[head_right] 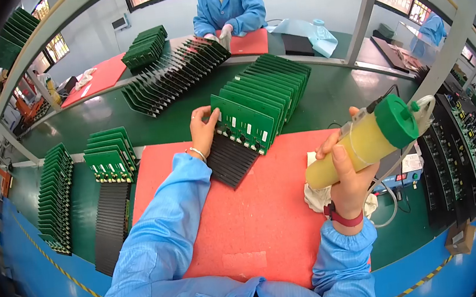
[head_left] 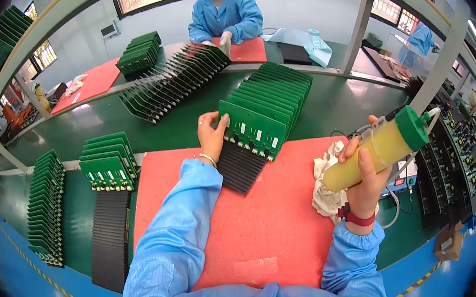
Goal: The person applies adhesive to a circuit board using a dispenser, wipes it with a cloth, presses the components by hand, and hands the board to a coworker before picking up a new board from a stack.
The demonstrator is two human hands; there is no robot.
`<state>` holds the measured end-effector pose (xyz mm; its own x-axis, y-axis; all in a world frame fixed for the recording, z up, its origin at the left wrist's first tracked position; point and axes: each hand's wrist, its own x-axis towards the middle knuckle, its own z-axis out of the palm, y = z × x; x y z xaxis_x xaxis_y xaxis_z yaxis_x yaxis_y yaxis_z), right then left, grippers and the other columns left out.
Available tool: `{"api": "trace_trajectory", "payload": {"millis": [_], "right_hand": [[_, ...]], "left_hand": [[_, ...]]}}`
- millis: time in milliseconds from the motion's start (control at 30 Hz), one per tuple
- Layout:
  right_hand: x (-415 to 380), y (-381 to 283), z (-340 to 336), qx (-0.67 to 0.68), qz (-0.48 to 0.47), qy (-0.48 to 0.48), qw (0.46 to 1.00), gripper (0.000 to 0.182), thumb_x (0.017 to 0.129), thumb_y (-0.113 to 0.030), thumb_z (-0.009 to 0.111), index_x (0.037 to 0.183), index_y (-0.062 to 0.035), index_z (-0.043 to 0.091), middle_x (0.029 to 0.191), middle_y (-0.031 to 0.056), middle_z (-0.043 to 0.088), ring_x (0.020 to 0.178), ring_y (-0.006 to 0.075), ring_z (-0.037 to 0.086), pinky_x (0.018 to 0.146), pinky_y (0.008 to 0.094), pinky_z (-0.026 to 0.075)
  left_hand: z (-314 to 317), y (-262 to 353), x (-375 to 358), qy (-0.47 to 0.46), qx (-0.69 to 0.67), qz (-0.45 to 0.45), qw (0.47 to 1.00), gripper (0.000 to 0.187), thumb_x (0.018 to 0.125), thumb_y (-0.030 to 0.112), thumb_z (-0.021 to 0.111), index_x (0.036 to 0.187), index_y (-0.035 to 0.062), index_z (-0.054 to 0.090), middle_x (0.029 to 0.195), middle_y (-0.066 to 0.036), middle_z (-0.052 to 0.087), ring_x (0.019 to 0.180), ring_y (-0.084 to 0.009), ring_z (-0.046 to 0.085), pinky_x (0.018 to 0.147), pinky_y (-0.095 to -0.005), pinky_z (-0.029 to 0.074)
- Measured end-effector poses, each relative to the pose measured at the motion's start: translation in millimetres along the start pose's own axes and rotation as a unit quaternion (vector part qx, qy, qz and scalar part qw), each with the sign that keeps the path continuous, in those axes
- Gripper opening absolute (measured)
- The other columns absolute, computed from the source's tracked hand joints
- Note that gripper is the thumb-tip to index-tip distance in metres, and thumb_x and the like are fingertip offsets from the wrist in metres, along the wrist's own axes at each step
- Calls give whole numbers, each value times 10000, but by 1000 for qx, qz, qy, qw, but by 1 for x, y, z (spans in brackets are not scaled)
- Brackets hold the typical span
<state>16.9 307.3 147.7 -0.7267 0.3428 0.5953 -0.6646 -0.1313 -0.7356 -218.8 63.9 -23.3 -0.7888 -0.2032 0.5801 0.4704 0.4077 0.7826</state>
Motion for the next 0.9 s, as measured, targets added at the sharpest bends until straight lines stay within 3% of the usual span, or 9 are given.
{"api": "trace_trajectory", "payload": {"millis": [100,167,233,267,400,633,667,767,900], "right_hand": [[-8,-7,7,5,2,-1,1000,674,853,-157,655,1390,54,307,802,107,566,721,184,565,678,309,481],[-16,-13,11,11,-8,-5,1000,705,848,-171,659,1402,48,280,797,105,557,720,188,561,673,322,484],[-30,-21,13,12,-14,-5,1000,735,844,-195,669,1409,38,261,793,101,550,711,190,558,667,334,486],[-40,-26,13,9,-15,-5,1000,750,842,-213,676,1412,31,255,792,99,547,703,190,557,663,339,487],[-86,-43,-5,-41,-8,29,999,800,834,-314,706,1410,4,250,780,80,536,655,184,546,646,336,485],[-114,-80,-39,-140,-54,105,983,820,850,-397,677,1423,-8,237,776,59,507,650,151,512,652,314,467],[-112,-83,-36,-141,-51,117,982,829,854,-416,670,1429,-9,233,783,50,497,662,144,498,675,313,461],[-104,-80,-25,-113,-67,87,988,829,852,-425,671,1424,-9,238,787,43,491,669,141,494,684,313,461],[-106,-74,-6,-61,-26,33,997,848,779,-410,762,1372,-23,296,764,34,531,688,146,532,738,326,450]], "left_hand": [[-6,5,12,-123,-255,-124,951,208,872,152,715,1007,21,625,900,-12,640,821,-93,602,707,-228,480],[-9,14,19,-140,-280,-111,943,199,857,97,724,1004,43,602,855,22,632,742,-47,572,624,-198,446],[-22,33,24,-180,-276,-133,935,191,849,75,722,987,48,592,848,20,628,741,-50,573,627,-191,444],[-21,26,28,-203,-337,-129,910,219,819,42,744,967,34,583,881,-11,643,788,-70,588,720,-207,475],[-40,60,27,-279,-376,-128,874,227,830,6,710,973,56,541,851,10,636,771,-56,571,700,-207,452],[-64,117,-8,-260,-369,-89,888,313,818,-2,709,1119,22,627,955,-12,671,832,-73,597,744,-214,469],[-55,107,-4,-244,-307,2,920,318,821,11,707,1136,12,661,986,-20,679,838,-81,604,732,-222,479],[-46,110,22,-359,-284,-35,889,229,839,4,682,1068,20,684,979,-11,669,887,-77,608,802,-217,474],[-44,136,26,-269,-419,-97,862,171,879,57,677,1044,24,645,941,8,664,852,-59,602,764,-213,469]]}}
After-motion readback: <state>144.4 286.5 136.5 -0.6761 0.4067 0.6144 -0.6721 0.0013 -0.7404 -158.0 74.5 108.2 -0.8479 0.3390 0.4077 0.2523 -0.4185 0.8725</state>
